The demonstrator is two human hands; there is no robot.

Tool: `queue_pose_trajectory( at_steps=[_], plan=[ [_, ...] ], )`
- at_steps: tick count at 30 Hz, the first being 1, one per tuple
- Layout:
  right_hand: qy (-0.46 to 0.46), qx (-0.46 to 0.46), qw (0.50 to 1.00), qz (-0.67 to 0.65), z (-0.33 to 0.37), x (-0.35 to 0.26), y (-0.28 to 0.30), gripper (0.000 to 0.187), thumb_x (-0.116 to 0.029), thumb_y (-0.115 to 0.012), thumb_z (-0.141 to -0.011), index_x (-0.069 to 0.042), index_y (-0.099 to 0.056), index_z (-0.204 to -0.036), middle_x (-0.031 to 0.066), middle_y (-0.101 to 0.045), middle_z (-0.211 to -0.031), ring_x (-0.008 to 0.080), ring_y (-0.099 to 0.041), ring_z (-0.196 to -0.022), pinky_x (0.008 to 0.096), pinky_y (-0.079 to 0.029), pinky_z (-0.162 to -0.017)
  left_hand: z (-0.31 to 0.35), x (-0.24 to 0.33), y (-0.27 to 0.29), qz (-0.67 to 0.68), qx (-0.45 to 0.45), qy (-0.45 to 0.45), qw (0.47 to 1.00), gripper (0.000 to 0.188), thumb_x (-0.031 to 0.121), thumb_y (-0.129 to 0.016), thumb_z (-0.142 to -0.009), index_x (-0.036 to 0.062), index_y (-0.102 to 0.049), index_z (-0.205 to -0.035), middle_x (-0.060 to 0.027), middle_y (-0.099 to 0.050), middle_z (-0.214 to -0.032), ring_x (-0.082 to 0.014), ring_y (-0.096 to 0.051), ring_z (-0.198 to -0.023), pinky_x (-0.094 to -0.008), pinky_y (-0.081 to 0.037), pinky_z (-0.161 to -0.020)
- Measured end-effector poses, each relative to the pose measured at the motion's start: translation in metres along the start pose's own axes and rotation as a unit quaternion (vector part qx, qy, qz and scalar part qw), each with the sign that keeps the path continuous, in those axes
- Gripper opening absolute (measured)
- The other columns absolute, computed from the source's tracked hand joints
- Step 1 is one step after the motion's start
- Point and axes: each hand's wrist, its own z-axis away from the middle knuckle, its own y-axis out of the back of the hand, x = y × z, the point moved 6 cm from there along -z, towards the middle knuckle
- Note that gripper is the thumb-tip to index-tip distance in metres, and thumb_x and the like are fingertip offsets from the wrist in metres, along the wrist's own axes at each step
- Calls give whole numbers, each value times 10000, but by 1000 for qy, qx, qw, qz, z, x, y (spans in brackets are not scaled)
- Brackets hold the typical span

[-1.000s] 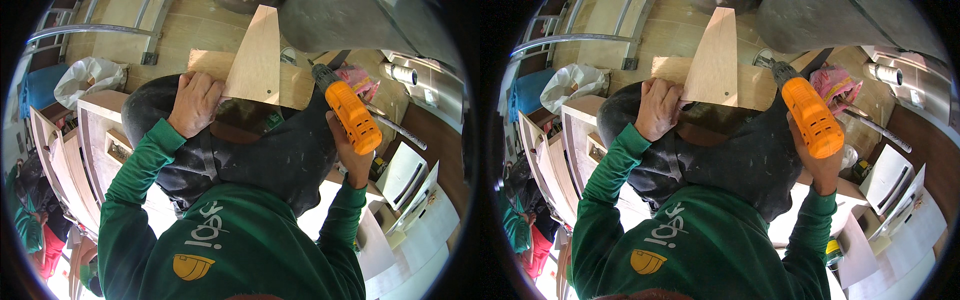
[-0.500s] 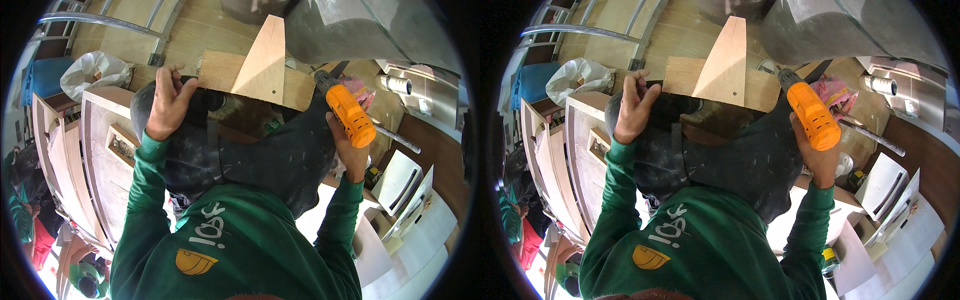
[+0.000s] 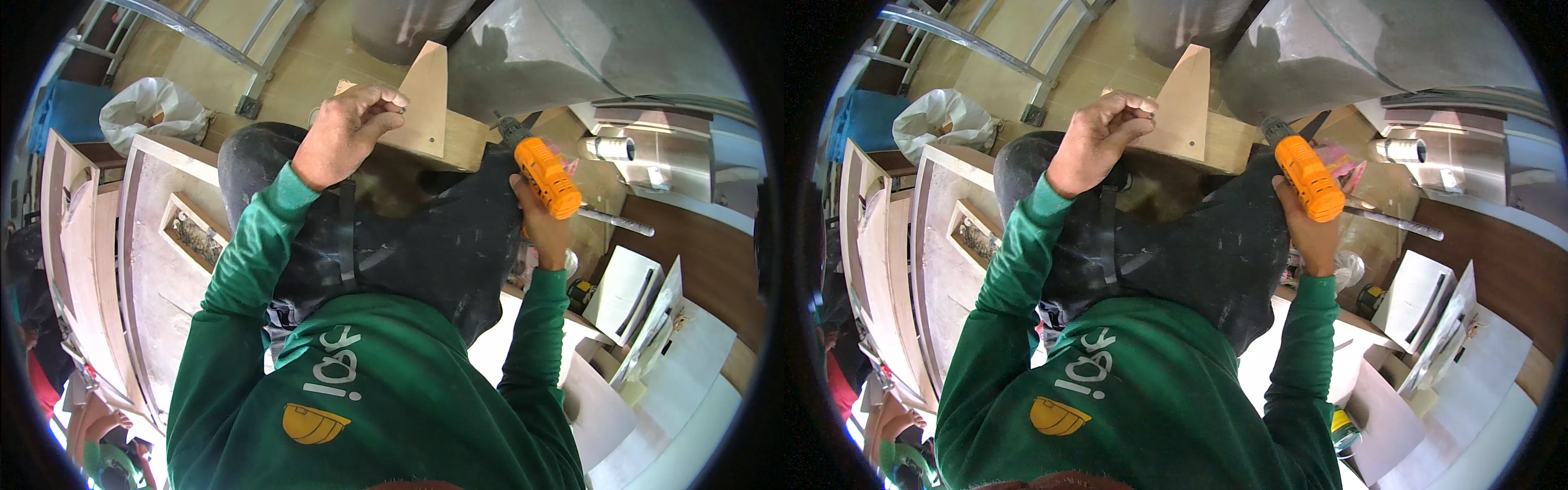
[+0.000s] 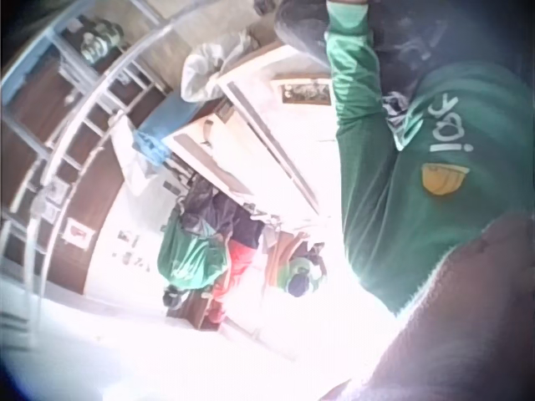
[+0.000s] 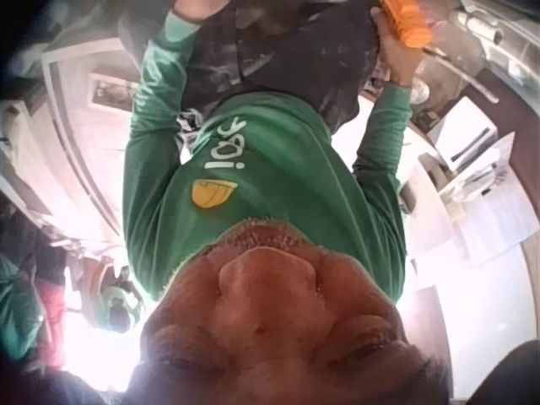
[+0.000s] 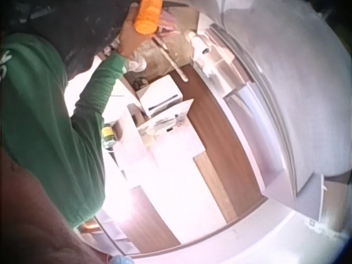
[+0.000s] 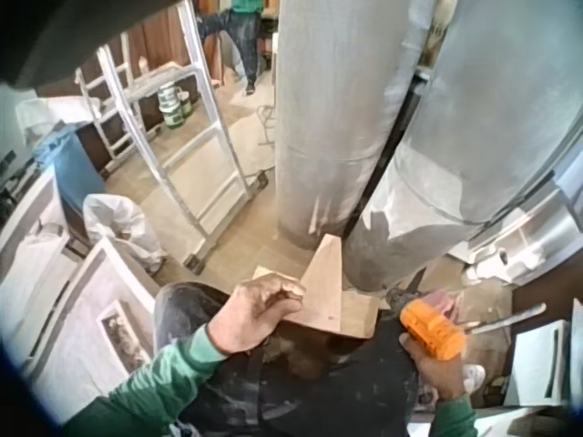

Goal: The person measures and marks wooden pieces with a tape measure and pencil, then uses a cordless drill to drive screws into the pieces to assemble them. The person also uses a square ruler to mark lines on a longer wooden plank.

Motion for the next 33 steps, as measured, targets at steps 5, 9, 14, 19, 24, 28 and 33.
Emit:
queue_pose_trajectory(
  at_steps=[5, 9, 14, 19, 24, 28, 33],
  plan=[
    [5, -10, 1000, 6, 23, 2, 2, 448, -237, -890, -952, -14, -739, -1309, 68, -794, -1169, 171, -756, -1041, 318, -581, -929, -7, -22, 18, -79, 150, -137, 976, 151, 57, -800, -997, 14, -793, -1141, -55, -735, -1067, -152, -680, -974, -326, -557, -897],
    [31, -48, 997, 58, 45, -26, -5, 416, -254, -881, -958, -31, -760, -1287, 78, -816, -1152, 183, -778, -1035, 322, -589, -923, 2, -42, 37, -23, 185, -76, 980, 176, 122, -806, -1009, 3, -794, -1139, -67, -719, -1028, -146, -671, -973, -310, -541, -895],
    [179, -92, 968, 151, 51, -82, -20, 418, -294, -875, -953, -52, -770, -1278, 106, -824, -1130, 256, -795, -1010, 358, -600, -903, 3, -44, -7, 22, 33, -26, 999, 193, 152, -807, -998, 19, -797, -1139, -97, -746, -1014, -210, -694, -962, -369, -559, -886],
    [235, -125, 946, 187, 40, -108, -26, 421, -310, -873, -948, -49, -775, -1265, 114, -823, -1117, 286, -795, -995, 376, -605, -879, -4, -32, -13, -196, 66, -229, 951, 162, 107, -797, -925, 16, -773, -1057, -158, -755, -1045, -378, -688, -984, -450, -556, -910],
    [212, -156, 948, 180, 34, -126, -33, 403, -279, -864, -954, -41, -776, -1267, 111, -821, -1124, 257, -795, -997, 359, -605, -878, -3, -43, -13, -157, 34, -180, 971, 135, 97, -775, -937, 7, -741, -1032, -158, -733, -1014, -369, -690, -1024, -452, -546, -913],
    [187, -210, 946, 159, 29, -133, -44, 391, -246, -851, -964, -41, -767, -1286, 98, -818, -1142, 223, -787, -984, 350, -603, -864, -3, -46, -13, -145, 31, -197, 969, 152, 88, -771, -928, -2, -732, -1044, -167, -718, -1009, -376, -687, -993, -456, -545, -897],
    [129, -280, 943, 129, 20, -147, -56, 384, -201, -827, -975, -48, -747, -1318, 39, -798, -1084, 155, -718, -825, 315, -590, -766, -3, -48, -11, -144, 26, -191, 971, 157, 90, -774, -919, -4, -730, -1037, -168, -711, -999, -375, -682, -986, -464, -537, -890]
  ],
)
